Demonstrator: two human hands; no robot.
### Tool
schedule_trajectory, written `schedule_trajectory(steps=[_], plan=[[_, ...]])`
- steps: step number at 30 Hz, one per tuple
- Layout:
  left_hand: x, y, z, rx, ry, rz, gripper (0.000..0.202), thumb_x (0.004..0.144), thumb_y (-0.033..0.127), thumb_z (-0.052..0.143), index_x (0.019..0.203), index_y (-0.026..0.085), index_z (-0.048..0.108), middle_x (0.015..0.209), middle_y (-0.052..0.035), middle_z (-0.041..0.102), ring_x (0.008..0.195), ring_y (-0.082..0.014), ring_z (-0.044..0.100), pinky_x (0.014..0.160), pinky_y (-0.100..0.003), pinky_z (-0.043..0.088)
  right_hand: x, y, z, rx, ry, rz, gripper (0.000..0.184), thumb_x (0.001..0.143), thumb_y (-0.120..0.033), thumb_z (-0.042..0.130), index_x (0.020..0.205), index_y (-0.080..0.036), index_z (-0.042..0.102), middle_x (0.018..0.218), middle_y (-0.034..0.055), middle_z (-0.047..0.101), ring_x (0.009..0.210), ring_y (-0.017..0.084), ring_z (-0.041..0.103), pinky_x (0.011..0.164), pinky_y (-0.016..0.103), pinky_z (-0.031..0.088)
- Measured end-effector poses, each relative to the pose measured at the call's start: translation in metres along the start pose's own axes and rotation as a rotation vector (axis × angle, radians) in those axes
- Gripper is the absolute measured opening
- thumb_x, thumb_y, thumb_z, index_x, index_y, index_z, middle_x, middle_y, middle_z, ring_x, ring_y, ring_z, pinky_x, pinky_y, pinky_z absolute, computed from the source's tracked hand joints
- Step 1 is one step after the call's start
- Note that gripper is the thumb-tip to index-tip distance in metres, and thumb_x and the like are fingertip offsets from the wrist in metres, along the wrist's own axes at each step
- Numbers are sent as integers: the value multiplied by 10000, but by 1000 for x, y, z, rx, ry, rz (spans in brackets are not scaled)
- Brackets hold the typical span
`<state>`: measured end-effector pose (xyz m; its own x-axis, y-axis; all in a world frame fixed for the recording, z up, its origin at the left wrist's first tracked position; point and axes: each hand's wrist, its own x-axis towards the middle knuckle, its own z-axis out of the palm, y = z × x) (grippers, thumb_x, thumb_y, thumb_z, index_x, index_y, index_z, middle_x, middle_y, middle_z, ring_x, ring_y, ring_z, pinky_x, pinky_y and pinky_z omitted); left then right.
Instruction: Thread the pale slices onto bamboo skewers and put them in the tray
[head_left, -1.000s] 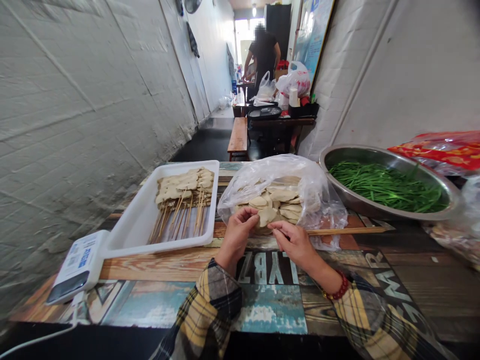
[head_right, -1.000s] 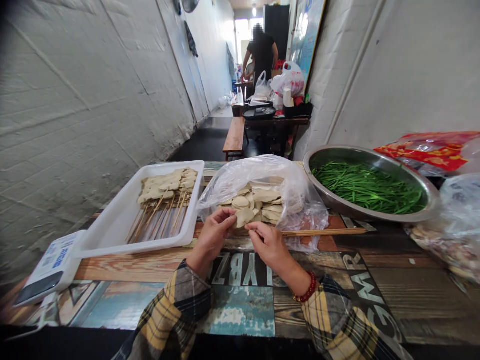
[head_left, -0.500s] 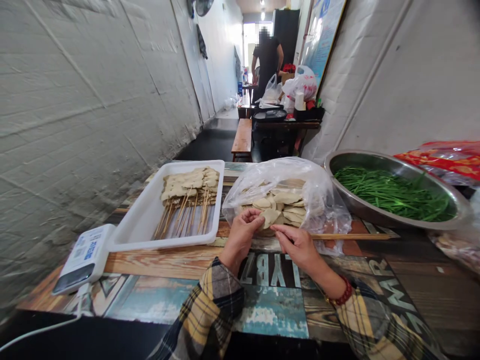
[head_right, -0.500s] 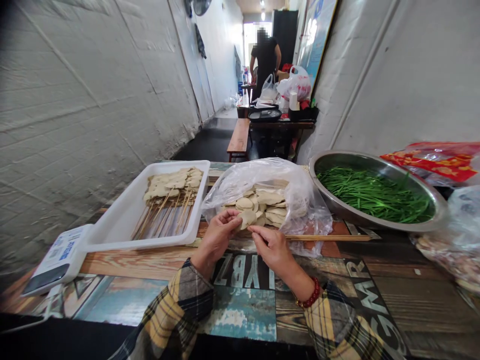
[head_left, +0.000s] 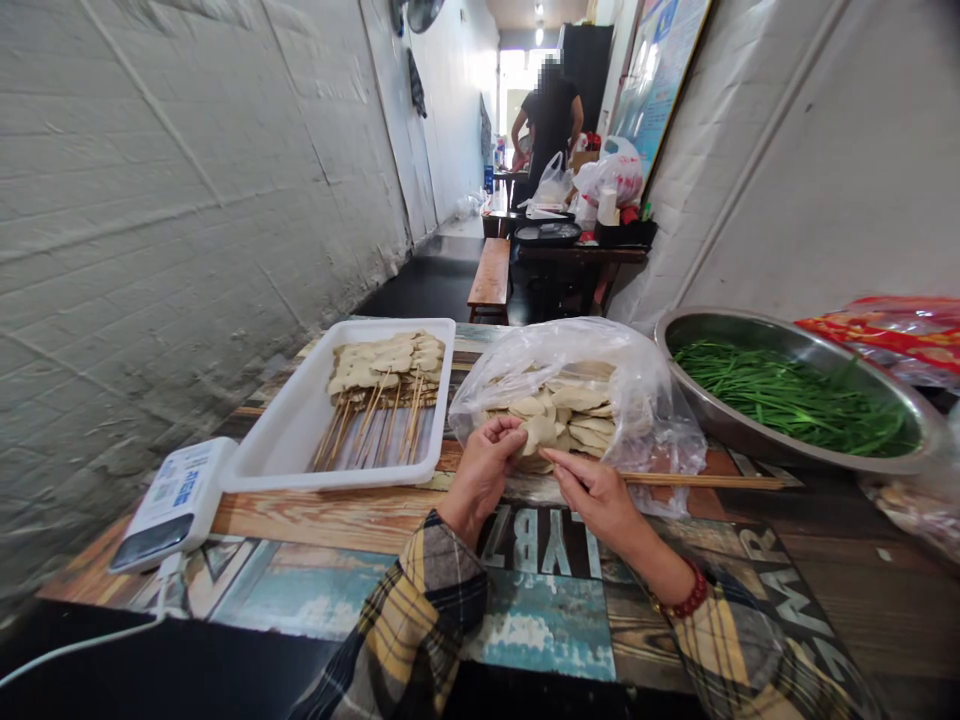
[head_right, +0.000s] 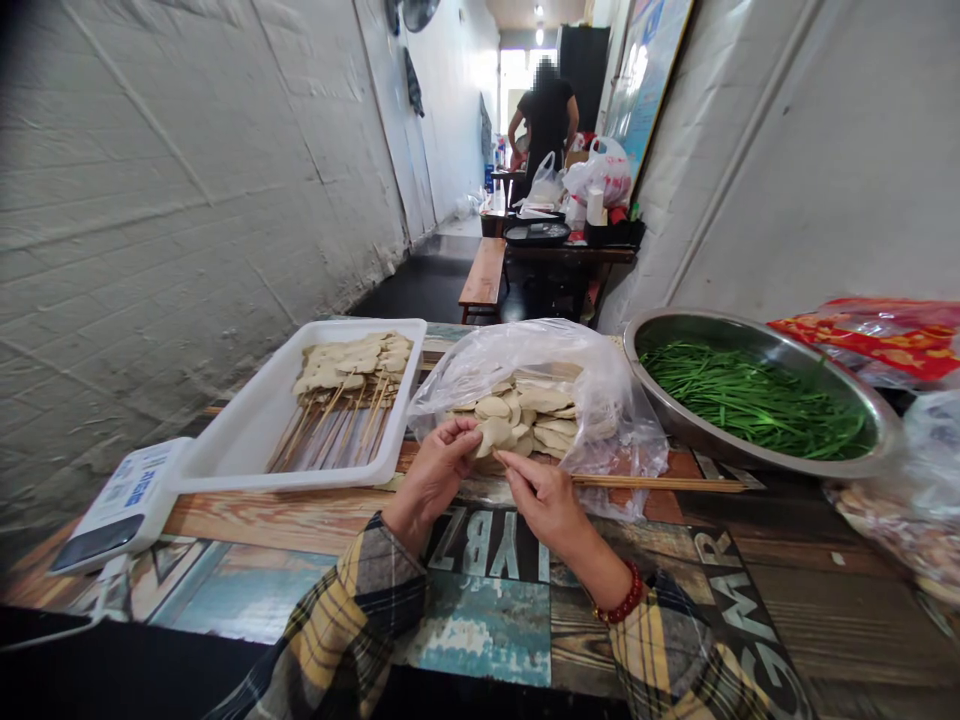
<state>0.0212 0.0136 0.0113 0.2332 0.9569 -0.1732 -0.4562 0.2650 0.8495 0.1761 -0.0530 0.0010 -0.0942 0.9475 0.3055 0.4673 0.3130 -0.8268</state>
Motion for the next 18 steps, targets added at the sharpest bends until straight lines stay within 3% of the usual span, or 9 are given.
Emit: schedule_trajectory(steps=[12,18], plan=[[-3,0,3,28,-61,-16,271,576,258,790,754,136,627,642,22,562,527,-58,444,508,-195,303,-2,4,0,11,11,3,342,917,-301,460,1064,-141,724,500,-15,551,467,127,519,488,229,413],[-6,-2,7,134,-68,59,267,612,302,779,754,134,627,613,39,535,498,-42,393,497,-193,269,-1,6,1,-19,33,50,321,914,-319,468,1000,-125,709,468,-31,532,440,120,504,464,218,392]])
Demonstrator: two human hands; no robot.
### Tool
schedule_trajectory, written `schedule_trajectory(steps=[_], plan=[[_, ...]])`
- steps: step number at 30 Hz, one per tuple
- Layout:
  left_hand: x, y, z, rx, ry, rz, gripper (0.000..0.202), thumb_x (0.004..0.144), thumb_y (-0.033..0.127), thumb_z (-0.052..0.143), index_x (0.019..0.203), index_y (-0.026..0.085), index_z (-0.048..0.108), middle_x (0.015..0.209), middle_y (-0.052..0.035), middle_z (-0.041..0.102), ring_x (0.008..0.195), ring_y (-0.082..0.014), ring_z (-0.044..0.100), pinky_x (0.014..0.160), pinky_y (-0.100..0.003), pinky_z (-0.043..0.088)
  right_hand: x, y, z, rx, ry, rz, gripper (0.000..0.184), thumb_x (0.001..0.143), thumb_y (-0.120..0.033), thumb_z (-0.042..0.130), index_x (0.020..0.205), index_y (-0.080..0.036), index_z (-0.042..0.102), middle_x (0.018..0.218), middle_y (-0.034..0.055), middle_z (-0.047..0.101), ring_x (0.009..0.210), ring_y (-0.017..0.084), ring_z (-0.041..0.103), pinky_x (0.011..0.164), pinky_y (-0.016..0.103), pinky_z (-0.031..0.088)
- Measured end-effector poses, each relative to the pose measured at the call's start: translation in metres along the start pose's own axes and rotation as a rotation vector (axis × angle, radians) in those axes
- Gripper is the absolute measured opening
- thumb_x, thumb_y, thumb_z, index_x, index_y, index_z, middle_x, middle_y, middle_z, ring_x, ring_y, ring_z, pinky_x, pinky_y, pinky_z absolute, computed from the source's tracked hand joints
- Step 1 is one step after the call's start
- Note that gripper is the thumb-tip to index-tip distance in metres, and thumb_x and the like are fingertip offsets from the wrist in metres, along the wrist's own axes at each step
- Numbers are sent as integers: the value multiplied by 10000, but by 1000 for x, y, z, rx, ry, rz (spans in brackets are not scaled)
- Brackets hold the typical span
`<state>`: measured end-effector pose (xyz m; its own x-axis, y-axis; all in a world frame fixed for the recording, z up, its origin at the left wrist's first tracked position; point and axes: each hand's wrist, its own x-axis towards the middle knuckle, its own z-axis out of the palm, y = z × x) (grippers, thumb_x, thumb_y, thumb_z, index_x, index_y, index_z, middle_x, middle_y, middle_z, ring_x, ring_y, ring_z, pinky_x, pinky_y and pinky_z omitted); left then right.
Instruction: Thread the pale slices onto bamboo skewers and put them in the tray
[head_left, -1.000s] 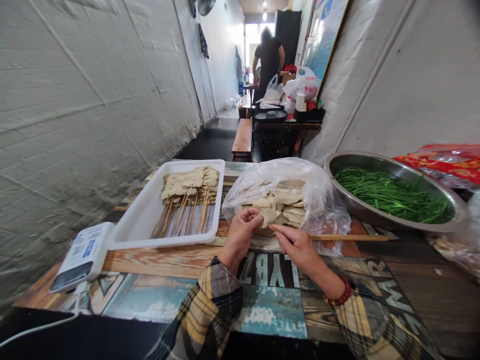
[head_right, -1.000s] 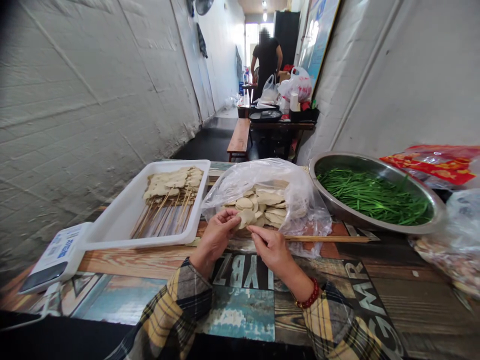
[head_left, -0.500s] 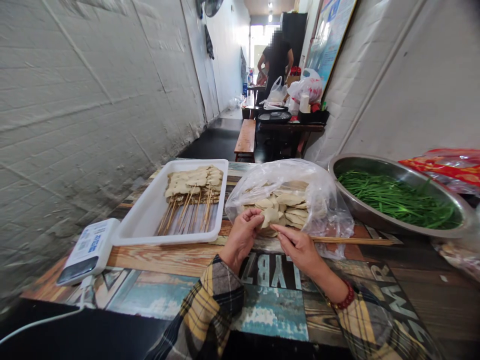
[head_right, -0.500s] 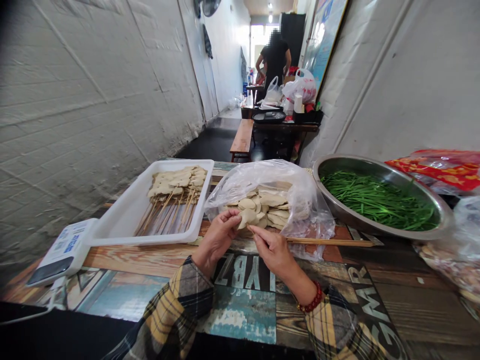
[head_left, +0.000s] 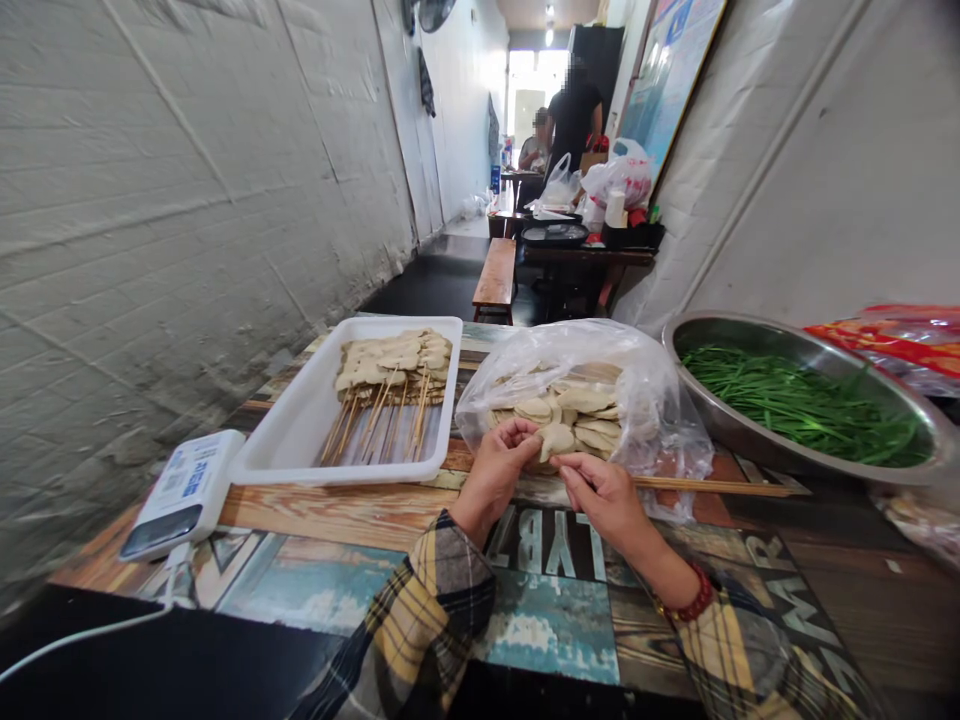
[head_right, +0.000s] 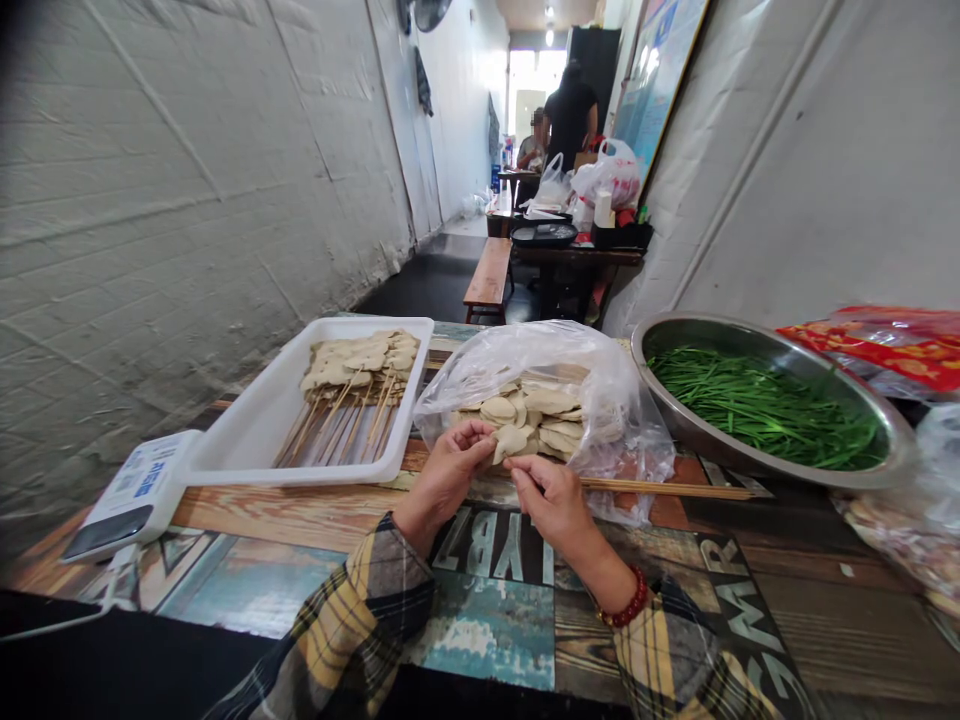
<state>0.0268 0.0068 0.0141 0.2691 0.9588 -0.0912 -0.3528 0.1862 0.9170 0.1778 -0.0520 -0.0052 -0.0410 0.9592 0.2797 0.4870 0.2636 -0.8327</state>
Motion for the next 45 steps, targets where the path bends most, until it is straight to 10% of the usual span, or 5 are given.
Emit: schedule_trajectory(steps=[32,45], plan=[[5,-6,-4,436,87,321,99,711,224,685,744,171,609,652,17,573,570,-98,479,546,-212,349,3,2,2,51,5,81,247,909,-324,475,840,-154,641,456,-37,547,443,122,511,456,208,365],[1,-4,0,313,-32,158,243,700,339,733,827,153,640,675,6,577,586,-97,462,551,-213,333,4,4,1,91,42,104,259,917,-337,468,719,-190,547,489,-47,542,402,92,471,444,204,357]])
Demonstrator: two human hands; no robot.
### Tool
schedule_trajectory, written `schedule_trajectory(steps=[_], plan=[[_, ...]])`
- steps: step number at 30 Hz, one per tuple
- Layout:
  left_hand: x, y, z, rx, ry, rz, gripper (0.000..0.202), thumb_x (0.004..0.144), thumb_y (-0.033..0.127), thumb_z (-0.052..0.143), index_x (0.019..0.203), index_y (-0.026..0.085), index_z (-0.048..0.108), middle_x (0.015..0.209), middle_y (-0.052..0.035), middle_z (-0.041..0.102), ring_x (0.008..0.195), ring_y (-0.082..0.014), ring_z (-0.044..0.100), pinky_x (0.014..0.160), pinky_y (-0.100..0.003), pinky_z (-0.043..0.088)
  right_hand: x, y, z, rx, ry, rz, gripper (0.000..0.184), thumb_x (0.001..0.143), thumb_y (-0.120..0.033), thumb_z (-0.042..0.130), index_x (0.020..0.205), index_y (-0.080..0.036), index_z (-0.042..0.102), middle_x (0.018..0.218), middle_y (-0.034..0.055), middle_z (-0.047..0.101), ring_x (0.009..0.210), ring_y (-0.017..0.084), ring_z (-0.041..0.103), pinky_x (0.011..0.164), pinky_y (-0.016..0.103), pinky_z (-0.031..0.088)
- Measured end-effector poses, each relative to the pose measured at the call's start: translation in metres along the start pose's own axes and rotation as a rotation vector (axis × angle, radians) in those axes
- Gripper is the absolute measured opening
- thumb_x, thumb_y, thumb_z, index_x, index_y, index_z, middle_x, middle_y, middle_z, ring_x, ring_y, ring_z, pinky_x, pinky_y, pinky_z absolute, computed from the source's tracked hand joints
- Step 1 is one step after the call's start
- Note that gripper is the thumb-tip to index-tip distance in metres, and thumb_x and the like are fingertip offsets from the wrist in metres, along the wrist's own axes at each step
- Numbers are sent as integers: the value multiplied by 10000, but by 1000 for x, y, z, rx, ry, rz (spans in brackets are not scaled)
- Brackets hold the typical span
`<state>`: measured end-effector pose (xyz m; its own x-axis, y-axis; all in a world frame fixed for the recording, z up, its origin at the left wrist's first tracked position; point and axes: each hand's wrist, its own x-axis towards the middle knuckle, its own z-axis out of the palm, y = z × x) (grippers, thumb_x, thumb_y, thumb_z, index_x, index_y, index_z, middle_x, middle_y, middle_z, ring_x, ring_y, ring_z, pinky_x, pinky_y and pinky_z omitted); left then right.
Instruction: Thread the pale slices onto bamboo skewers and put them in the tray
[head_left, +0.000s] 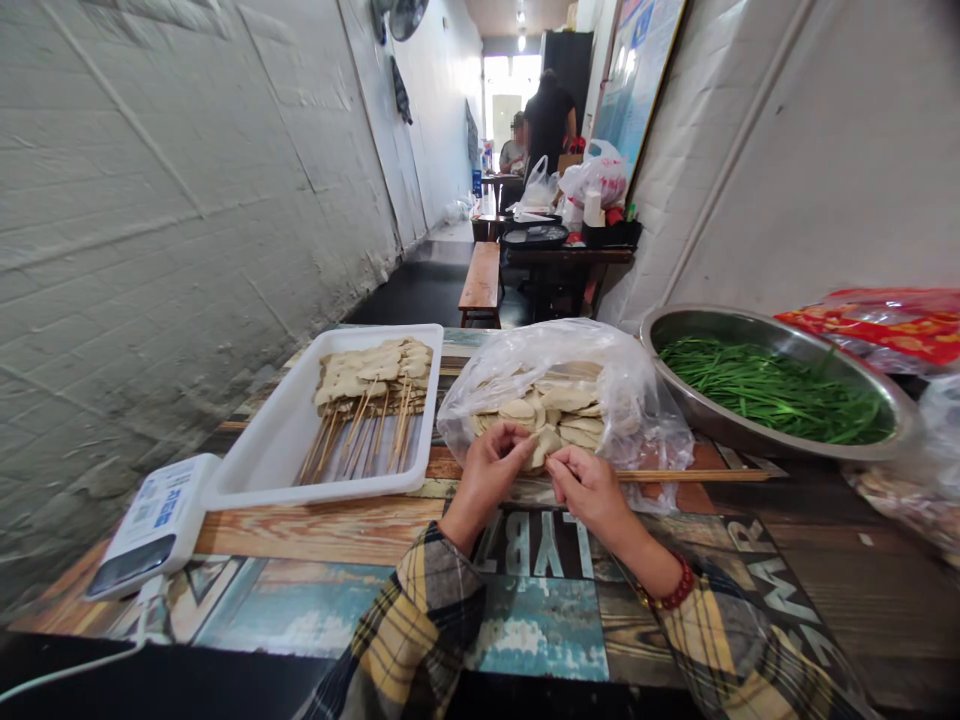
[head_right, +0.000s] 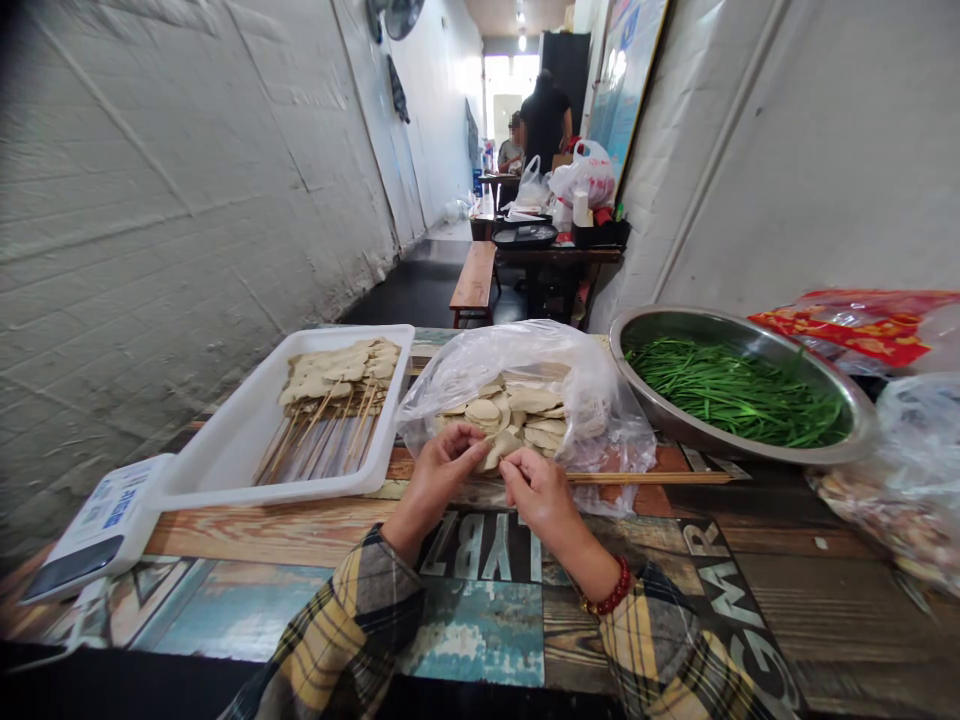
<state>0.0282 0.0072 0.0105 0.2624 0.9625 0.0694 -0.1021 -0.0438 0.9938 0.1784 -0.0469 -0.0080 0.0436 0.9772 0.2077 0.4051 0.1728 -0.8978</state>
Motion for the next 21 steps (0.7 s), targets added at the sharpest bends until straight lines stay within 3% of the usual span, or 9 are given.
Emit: schedule_trajectory(steps=[3,7,15,21], plan=[[-2,8,1,-93,-53,-80,324,699,398,734,876,136,665,742,-14,611,629,-103,479,582,-218,345,0,-1,2,82,-11,53,254,914,-362,474,739,-189,535,497,-56,538,349,75,446,395,191,333],[-2,10,1,-103,-146,-93,315,705,425,725,696,121,645,629,17,536,582,-83,405,556,-214,296,-2,-7,2,96,-26,64,235,901,-359,490,757,-185,551,507,-55,546,343,74,464,388,185,340],[4,-1,-10,-196,72,-110,315,715,445,711,687,150,604,572,49,443,531,-68,361,512,-207,269,-4,-14,-1,-16,-63,-9,230,887,-335,510,777,-174,631,524,-32,558,418,98,496,435,203,368],[4,1,-8,-192,62,-107,336,700,450,726,664,146,589,555,56,426,503,-57,337,489,-204,255,-6,-16,1,-78,-45,-77,244,891,-314,492,776,-167,648,506,-32,519,471,120,491,485,222,376]])
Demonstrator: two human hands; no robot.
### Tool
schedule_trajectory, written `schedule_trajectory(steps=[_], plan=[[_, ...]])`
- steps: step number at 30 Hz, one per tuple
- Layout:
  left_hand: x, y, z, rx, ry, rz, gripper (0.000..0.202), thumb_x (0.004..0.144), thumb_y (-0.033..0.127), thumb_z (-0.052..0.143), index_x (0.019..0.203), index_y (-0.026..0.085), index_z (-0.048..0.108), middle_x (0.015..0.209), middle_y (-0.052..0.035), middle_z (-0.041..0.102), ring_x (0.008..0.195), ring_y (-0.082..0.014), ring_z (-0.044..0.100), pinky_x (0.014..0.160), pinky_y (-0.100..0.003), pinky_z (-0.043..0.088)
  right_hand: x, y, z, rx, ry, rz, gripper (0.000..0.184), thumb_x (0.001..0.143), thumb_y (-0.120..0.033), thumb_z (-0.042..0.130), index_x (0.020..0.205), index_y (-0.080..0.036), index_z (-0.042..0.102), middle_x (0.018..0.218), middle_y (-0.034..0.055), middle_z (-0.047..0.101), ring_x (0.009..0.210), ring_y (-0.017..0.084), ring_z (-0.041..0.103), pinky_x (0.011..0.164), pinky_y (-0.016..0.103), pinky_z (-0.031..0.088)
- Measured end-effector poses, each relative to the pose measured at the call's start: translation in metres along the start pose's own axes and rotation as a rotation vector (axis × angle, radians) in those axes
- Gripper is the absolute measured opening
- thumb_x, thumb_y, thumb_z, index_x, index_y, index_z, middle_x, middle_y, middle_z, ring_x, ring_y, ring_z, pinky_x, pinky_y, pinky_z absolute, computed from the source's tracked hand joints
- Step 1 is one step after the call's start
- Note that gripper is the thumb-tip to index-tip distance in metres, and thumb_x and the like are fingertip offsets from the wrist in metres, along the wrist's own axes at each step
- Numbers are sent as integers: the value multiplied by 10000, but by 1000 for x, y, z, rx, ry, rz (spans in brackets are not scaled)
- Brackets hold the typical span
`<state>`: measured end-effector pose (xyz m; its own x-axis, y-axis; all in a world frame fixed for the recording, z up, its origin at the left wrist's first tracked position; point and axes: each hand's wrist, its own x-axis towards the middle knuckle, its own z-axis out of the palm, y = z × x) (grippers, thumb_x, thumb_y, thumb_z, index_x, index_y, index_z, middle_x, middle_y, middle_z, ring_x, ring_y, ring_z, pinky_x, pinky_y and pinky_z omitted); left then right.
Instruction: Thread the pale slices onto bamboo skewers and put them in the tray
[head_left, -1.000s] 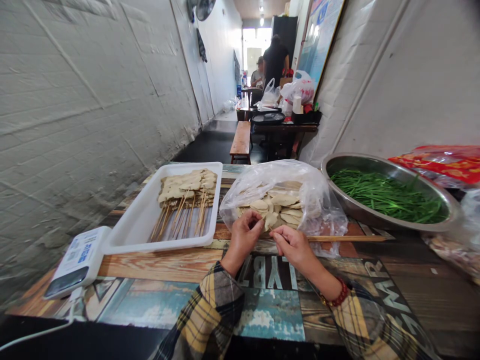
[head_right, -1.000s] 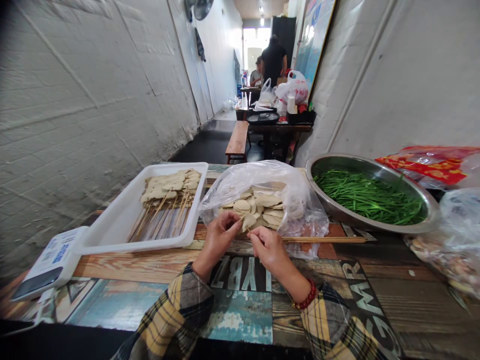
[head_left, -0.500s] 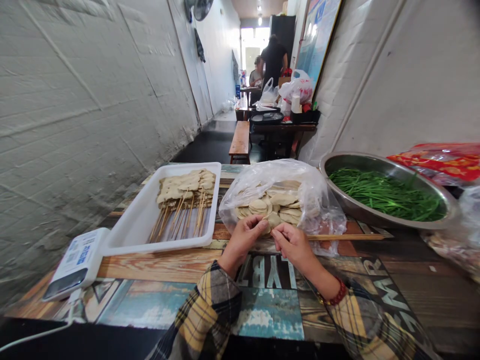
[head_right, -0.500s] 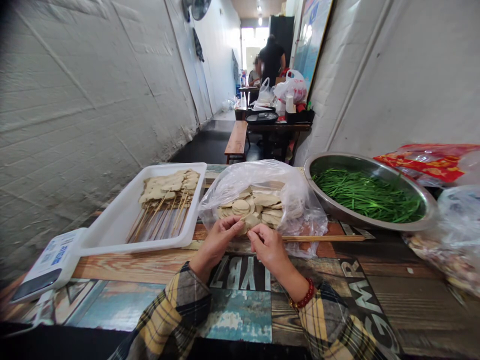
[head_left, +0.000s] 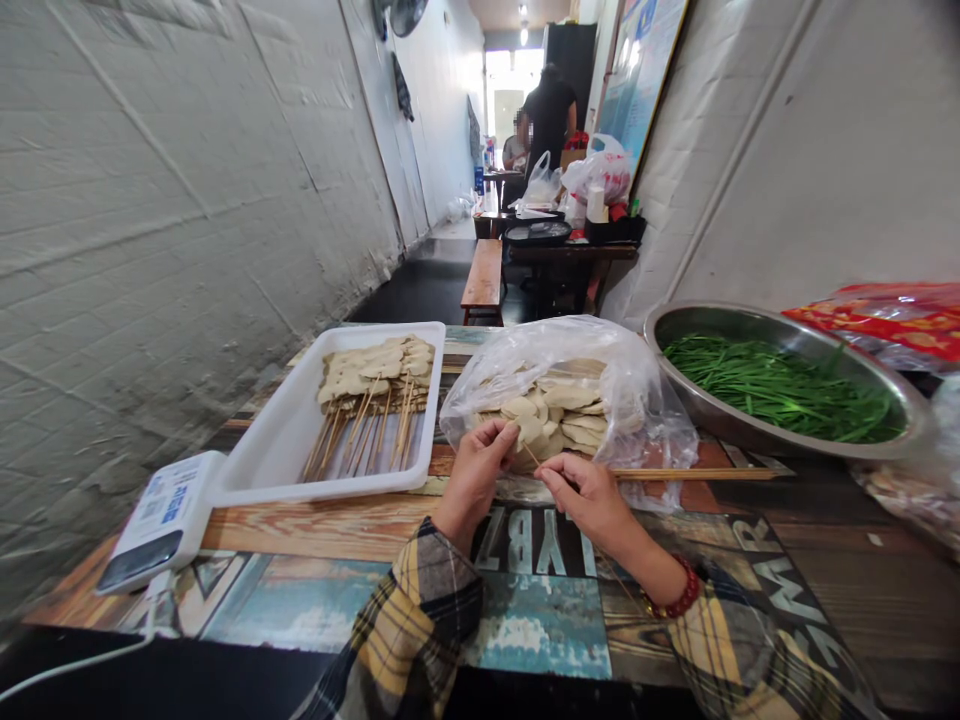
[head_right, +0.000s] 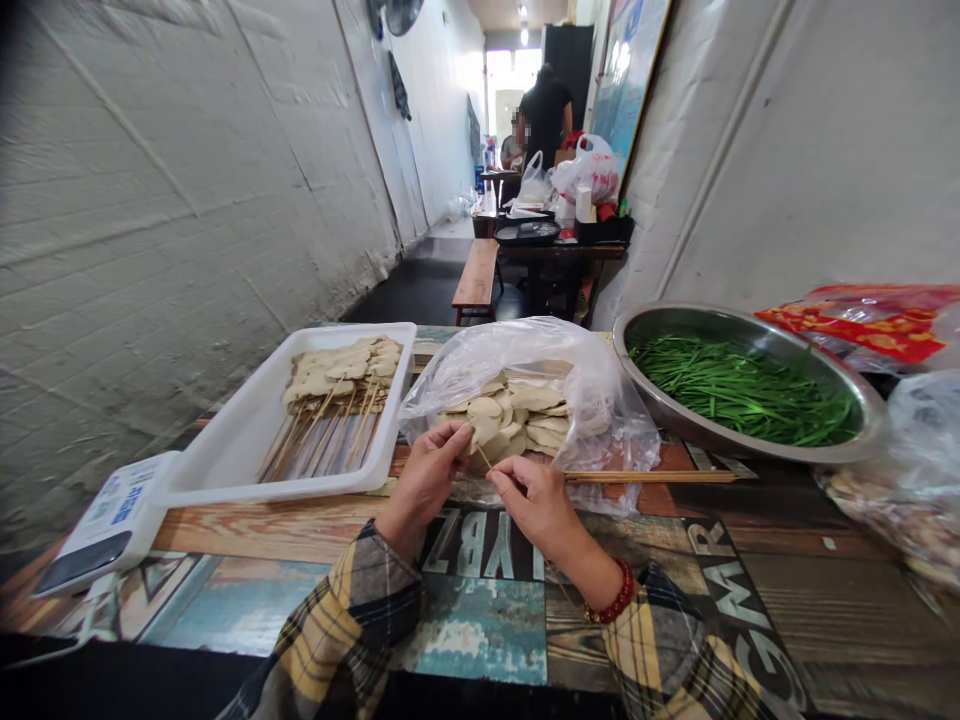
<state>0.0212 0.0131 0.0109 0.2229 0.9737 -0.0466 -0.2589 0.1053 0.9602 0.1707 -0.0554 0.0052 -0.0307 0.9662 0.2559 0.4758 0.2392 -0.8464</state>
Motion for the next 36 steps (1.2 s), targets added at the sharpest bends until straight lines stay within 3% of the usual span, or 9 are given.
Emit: schedule_trajectory(steps=[7,13,21,23,26,28,31,36], plan=[[-3,0,4,21,23,-24,350,664,442,748,631,140,575,552,51,445,498,-57,350,479,-201,266,-2,0,2,-77,72,-63,237,892,-278,491,716,-176,612,597,-1,589,568,138,538,556,238,385],[-8,0,11,80,-64,-32,324,702,407,717,623,140,551,564,47,449,511,-59,359,491,-202,267,-1,2,2,-66,112,-58,234,890,-279,490,714,-174,602,617,3,606,590,137,548,569,238,378],[-13,0,20,155,-148,29,312,740,403,680,613,139,570,554,41,459,528,-72,363,515,-214,283,2,4,-1,-7,112,23,244,875,-308,499,686,-179,585,498,-45,475,477,113,442,497,228,340],[-11,2,17,158,-110,55,269,739,407,678,717,141,640,599,29,520,543,-83,402,531,-218,313,3,4,-4,-1,124,39,249,869,-317,508,674,-179,580,496,-48,465,471,109,428,491,227,332],[-3,4,7,214,52,135,287,762,410,640,884,154,683,688,0,605,582,-111,477,560,-233,360,5,6,-11,20,157,62,261,867,-336,509,679,-173,586,503,-47,460,476,105,425,488,226,327],[3,4,-1,300,149,196,256,781,388,608,857,156,685,696,-12,622,606,-130,512,583,-245,383,6,8,-17,47,177,74,267,871,-351,507,696,-168,595,503,-47,462,477,105,430,491,225,330],[9,3,-10,534,195,284,149,766,291,606,776,166,687,709,-27,640,659,-155,548,631,-262,392,9,11,-24,95,199,87,278,872,-372,507,709,-164,595,501,-50,456,472,102,421,484,222,327],[8,-5,-14,955,81,409,44,747,219,639,748,178,655,740,-35,616,691,-165,540,668,-283,383,12,15,-27,138,220,94,300,861,-415,521,720,-162,596,498,-52,444,463,101,406,463,220,312]])
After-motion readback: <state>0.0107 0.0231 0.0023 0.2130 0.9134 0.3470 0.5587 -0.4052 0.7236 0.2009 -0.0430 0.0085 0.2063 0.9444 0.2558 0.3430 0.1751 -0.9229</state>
